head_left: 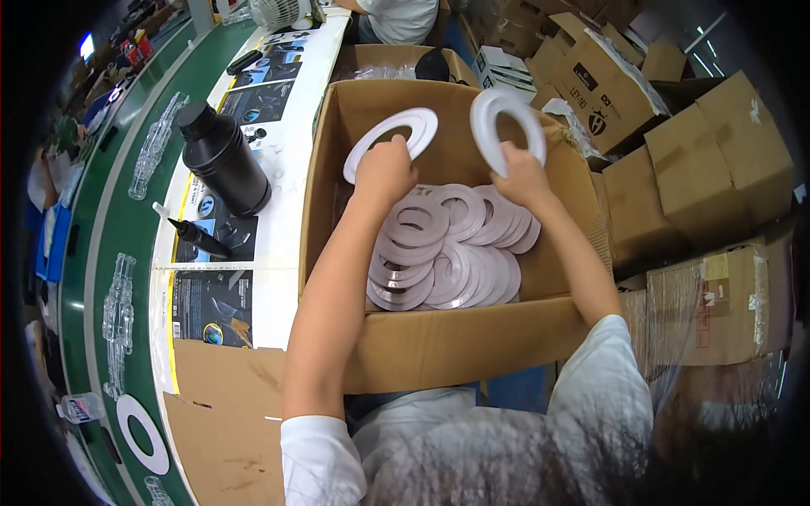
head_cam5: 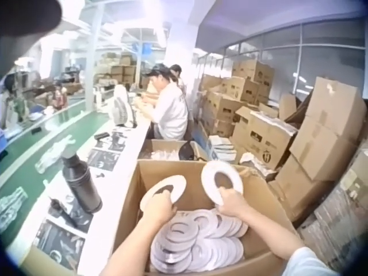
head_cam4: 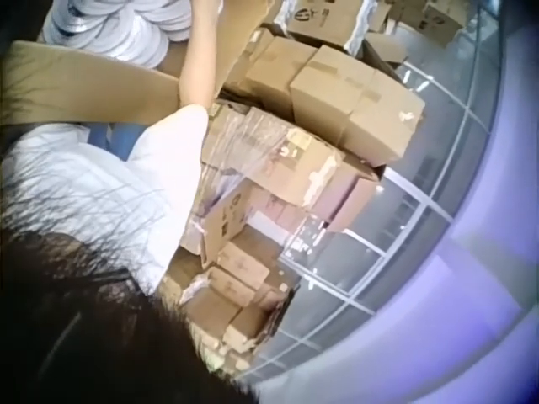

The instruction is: Applying a sealant or adhesive to white ring-shaped components and packing them into a shipping box.

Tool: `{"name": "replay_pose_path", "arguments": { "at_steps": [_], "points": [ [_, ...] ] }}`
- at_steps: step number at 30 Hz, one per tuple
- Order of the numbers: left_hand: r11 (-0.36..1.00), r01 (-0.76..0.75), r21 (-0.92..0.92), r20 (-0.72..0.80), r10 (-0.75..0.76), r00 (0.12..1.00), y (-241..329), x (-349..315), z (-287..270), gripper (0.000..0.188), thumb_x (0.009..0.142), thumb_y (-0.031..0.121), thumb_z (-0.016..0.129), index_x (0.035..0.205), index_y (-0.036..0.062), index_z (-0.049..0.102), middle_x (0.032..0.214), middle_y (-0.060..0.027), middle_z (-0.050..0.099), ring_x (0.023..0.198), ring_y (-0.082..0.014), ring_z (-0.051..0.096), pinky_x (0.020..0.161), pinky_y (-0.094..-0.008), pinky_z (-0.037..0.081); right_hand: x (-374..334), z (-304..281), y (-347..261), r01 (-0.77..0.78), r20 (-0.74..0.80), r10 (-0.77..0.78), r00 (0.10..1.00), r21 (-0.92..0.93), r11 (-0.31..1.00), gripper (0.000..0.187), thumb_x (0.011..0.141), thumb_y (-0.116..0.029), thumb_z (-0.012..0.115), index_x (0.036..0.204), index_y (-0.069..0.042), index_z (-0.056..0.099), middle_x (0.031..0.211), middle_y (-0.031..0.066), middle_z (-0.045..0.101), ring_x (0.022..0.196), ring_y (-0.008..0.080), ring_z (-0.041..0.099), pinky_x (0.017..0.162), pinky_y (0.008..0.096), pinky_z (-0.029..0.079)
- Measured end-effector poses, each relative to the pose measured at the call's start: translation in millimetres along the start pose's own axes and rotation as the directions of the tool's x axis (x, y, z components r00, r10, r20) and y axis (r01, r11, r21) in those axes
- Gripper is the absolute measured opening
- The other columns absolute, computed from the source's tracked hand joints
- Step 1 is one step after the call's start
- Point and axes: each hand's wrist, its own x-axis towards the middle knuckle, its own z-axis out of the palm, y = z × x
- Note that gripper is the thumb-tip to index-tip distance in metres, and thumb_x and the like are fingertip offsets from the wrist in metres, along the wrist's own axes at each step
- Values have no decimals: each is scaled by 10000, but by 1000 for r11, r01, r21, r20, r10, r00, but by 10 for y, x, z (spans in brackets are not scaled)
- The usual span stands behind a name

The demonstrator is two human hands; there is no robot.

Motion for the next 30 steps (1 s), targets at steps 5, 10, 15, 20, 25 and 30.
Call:
{"name": "replay_pose_path", "arguments": {
  "at_steps": [5,10,15,20,25,30],
  "points": [
    [999,27,23,128,-30,991,-125,-25,1,215,746,170,695,856,-15,692,840,-256,686,823,-401,685,800,-469,550,-460,146,567,129,203,-66,977,-312,941,285,712,-164,716,919,-25,579,927,231,666,924,419,626,771,499,502],
    [997,35,70,250,-52,967,-103,3,-1,252,748,174,697,901,-24,725,892,-250,697,847,-392,692,794,-453,563,-769,115,804,138,398,-34,917,-235,962,293,684,-130,681,952,-25,625,880,254,678,826,440,659,749,503,535],
    [998,43,52,261,-55,964,-231,-89,121,243,748,171,692,889,-25,724,893,-249,697,869,-391,687,810,-448,560,-823,107,664,238,835,223,503,-382,893,340,701,-137,679,1010,-4,632,923,277,674,907,439,656,795,480,542],
    [984,130,-119,270,-94,958,-240,-13,140,269,722,171,707,886,-41,711,878,-256,697,873,-381,690,831,-425,546,-511,-113,367,-125,322,128,938,-31,992,285,758,-189,672,968,2,656,855,237,672,894,446,634,810,471,508],
    [978,122,-171,228,-82,970,-160,-13,189,246,734,153,688,881,-43,673,850,-250,694,860,-392,686,805,-437,542,-355,-261,275,-504,518,350,780,191,842,251,803,-205,648,893,29,659,842,268,667,827,430,653,742,461,513],
    [977,-17,-211,-88,-1,996,230,69,341,297,784,88,664,1044,-15,565,890,-249,684,849,-419,672,764,-479,534,-408,-384,330,-376,273,325,905,161,912,251,814,-216,652,916,14,665,825,251,670,810,414,660,722,443,519]
  ]
}}
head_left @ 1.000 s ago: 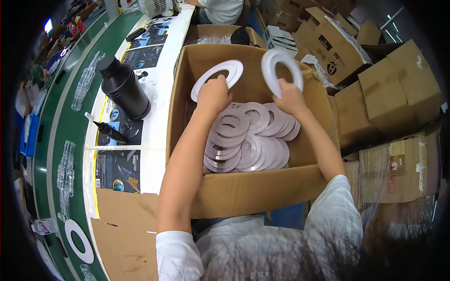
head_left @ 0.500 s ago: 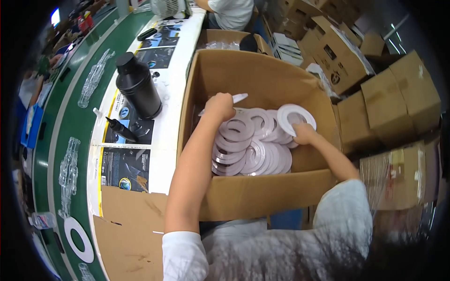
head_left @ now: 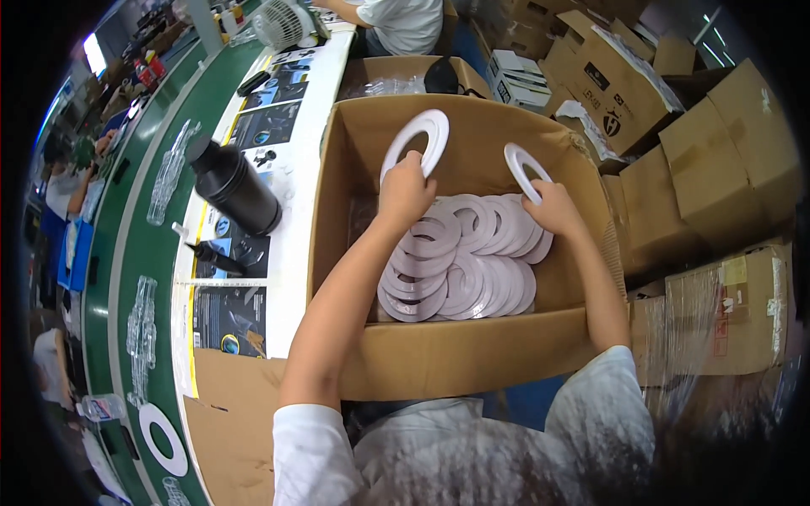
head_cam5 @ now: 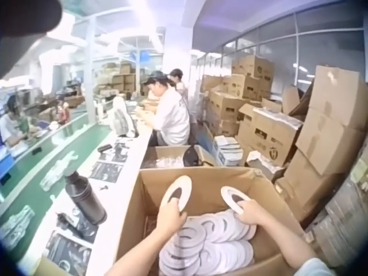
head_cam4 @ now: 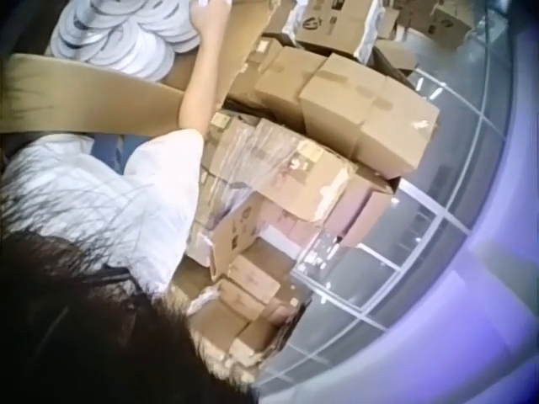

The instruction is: Applying a sealant or adhesive to white ring-shaped components and packing them into a shipping box.

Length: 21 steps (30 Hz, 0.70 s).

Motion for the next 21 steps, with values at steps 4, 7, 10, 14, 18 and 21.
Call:
{"name": "replay_pose_path", "arguments": {
  "at_steps": [4,7,10,14,18,21],
  "points": [
    [912,-295,285,346,190,919,-408,-260,656,236,800,71,635,1020,5,584,906,-243,683,866,-418,664,775,-491,525,46,-59,41,17,-26,-14,1000,102,995,238,814,-211,649,905,9,663,832,242,671,808,422,654,736,453,516],
    [852,-474,220,788,132,601,-576,-756,969,291,806,88,600,1085,38,666,1008,-206,700,954,-358,677,781,-449,539,73,-60,146,35,-16,-34,999,110,993,219,810,-205,649,876,4,654,812,237,664,782,424,644,717,463,505],
    [907,-341,246,830,-16,558,-301,-481,765,285,791,91,613,1056,35,703,1056,-220,694,970,-358,679,812,-439,539,-31,-82,162,114,32,-115,993,41,993,209,827,-179,661,877,24,647,819,235,660,773,432,636,691,460,504],
    [906,-317,281,797,-36,603,-657,-569,903,187,750,93,664,895,2,740,1012,-238,698,954,-354,686,810,-435,547,40,-58,75,167,35,-169,985,45,985,219,848,-195,660,929,9,661,831,238,663,797,405,652,707,430,511],
    [920,386,-66,632,-261,730,-198,8,383,247,760,200,746,871,-18,718,941,-189,713,837,-222,701,771,-376,559,-8,-114,184,37,-67,-19,998,281,959,305,899,-242,633,1067,9,676,910,179,716,851,295,691,760,386,523],
    [306,655,-690,596,-272,755,-266,146,112,414,906,301,714,1126,-34,608,1002,-127,672,804,-183,664,756,-359,573,41,-118,7,84,-86,-33,996,711,698,398,996,-300,536,1198,23,653,1047,97,723,987,199,664,892,349,499]
  ]
}}
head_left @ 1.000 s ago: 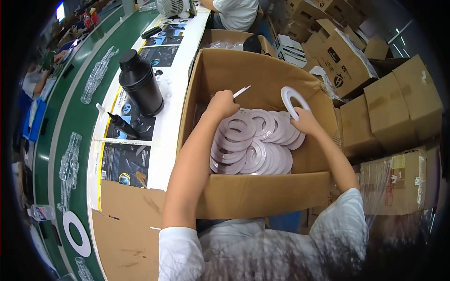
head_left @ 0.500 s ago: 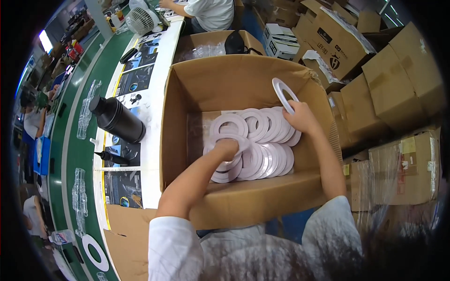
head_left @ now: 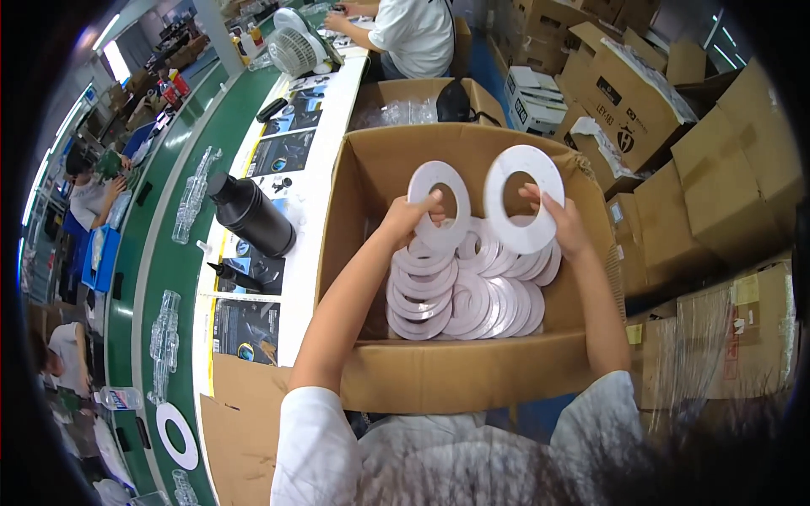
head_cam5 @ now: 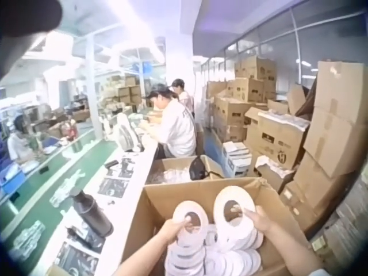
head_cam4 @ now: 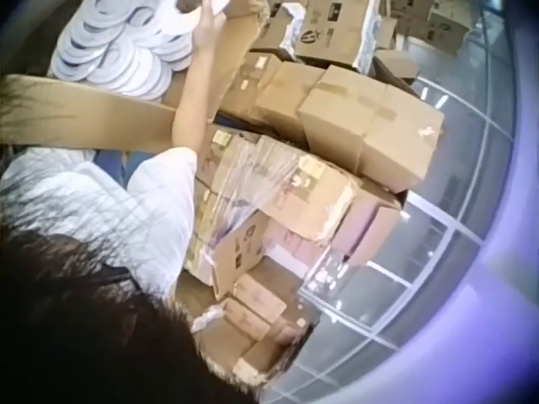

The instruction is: Applying a sealant or adhesive to white ring-shaped components and packing them into a shipping box.

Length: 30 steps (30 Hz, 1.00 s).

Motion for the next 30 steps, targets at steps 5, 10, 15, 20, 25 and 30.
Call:
{"name": "replay_pose_path", "arguments": {
  "at_steps": [5,10,15,20,25,30],
  "points": [
    [937,-174,-303,178,235,956,137,-114,56,924,872,706,432,1385,-62,400,1199,-200,615,1075,-331,651,975,-490,538,64,204,147,-157,91,142,986,190,969,606,1061,-422,394,1446,45,381,1414,133,499,1297,226,462,1090,331,351],
    [872,-79,-483,259,229,938,246,-388,74,785,882,617,573,1290,-46,473,1084,-216,655,1012,-317,674,929,-470,565,154,756,329,-107,-1,124,992,497,861,628,1014,-304,556,1507,-34,275,1437,126,454,1268,214,480,1050,335,408],
    [981,-171,94,80,163,983,520,-697,432,480,807,143,766,1198,-53,567,1013,-179,695,900,-276,709,795,-384,583,-57,572,213,-295,142,272,952,667,684,309,996,-261,594,1153,1,548,909,131,666,811,231,679,753,367,573],
    [602,-288,744,-212,622,753,602,-1221,325,620,649,191,821,1144,-58,543,944,-272,686,913,-402,688,827,-435,553,-152,849,196,-174,148,108,983,570,803,353,1039,-235,500,1299,-5,437,987,146,633,945,251,649,828,396,554],
    [421,-240,875,-137,690,710,868,-1849,5,507,691,118,712,1116,-73,512,840,-268,658,839,-428,663,740,-472,533,-532,1019,-205,-281,447,-63,892,660,697,571,1043,-384,437,1469,-31,298,1313,221,530,1193,282,556,912,418,538],
    [359,79,930,-315,668,675,1265,-3006,-426,608,698,168,730,1225,-45,515,842,-214,678,759,-333,691,693,-424,555,-550,869,-122,-284,616,-34,787,411,866,450,1016,-260,483,1369,11,414,1194,202,608,1009,251,659,810,369,570]
  ]
}}
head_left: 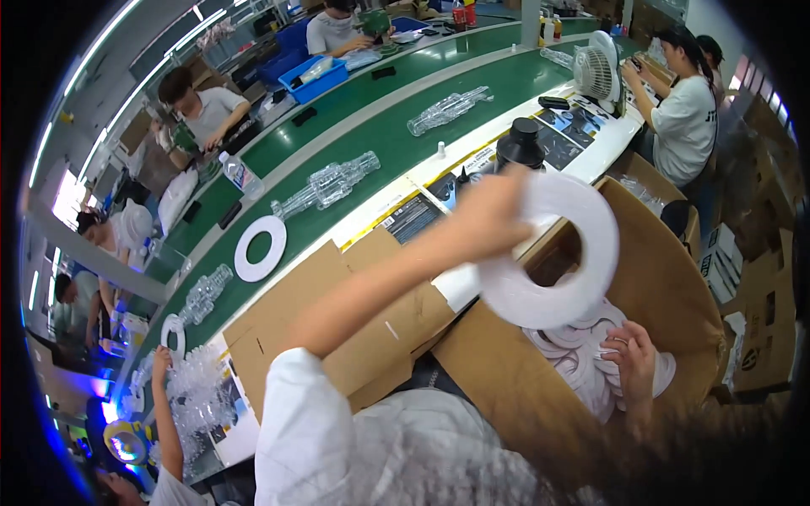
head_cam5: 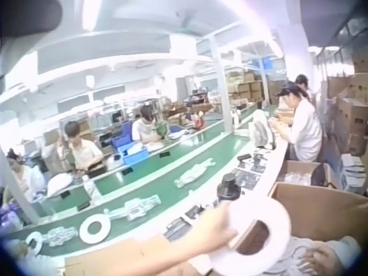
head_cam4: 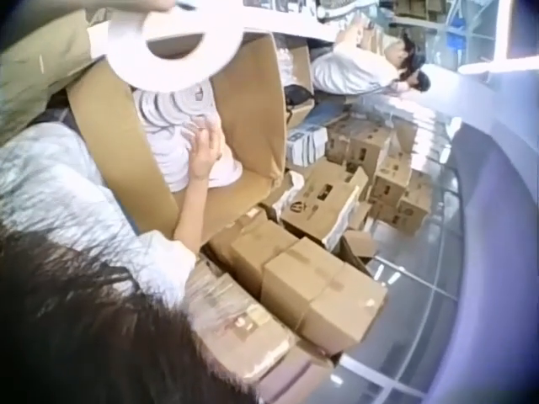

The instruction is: Applying a sealant or adhesive to white ring-shaped components and packing them into a shipping box.

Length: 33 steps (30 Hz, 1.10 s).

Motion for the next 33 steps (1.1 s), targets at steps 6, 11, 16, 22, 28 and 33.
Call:
{"name": "replay_pose_path", "arguments": {
  "at_steps": [6,11,16,22,28,33],
  "points": [
    [891,412,189,-233,-367,901,-901,-718,-1169,637,654,123,717,1263,4,571,1058,-224,680,943,-316,684,872,-381,530,-9,38,-111,-103,17,105,994,-93,990,193,965,-108,538,1032,43,640,898,130,696,805,180,665,743,297,546],
    [774,585,241,-246,-535,808,-1616,-761,-1166,550,655,150,682,1163,-47,606,1008,-229,688,946,-334,684,872,-391,525,-54,54,-166,-134,112,160,981,-212,968,175,954,-72,559,1046,51,644,896,121,697,796,157,655,749,295,542],
    [738,539,405,-237,-485,842,-2288,-610,-720,522,674,194,708,1106,-77,598,991,-280,679,945,-406,672,849,-447,529,-29,29,-64,-193,112,230,967,-274,942,203,962,-100,572,1071,53,647,920,115,705,838,147,666,764,292,546],
    [596,400,696,-184,-389,902,-2436,-562,-341,614,794,453,741,1038,-85,575,1066,-334,601,999,-480,605,853,-520,502,38,-81,47,-168,166,279,946,-485,858,279,960,-190,589,1128,23,658,936,117,718,836,149,685,769,289,541],
    [557,196,807,-138,-144,980,-754,-521,-327,292,913,306,626,790,42,610,797,-158,637,728,-380,635,664,-484,495,109,-123,43,-160,88,322,943,-727,668,334,958,-316,592,1006,-7,710,818,175,705,750,278,677,701,380,522],
    [778,-478,407,366,341,866,448,-67,920,130,840,141,657,798,70,557,753,-128,615,692,-342,635,606,-439,509,51,-276,77,-151,-1,339,941,-896,417,373,946,-353,556,959,-22,728,845,169,718,781,342,683,723,426,534]
  ]
}}
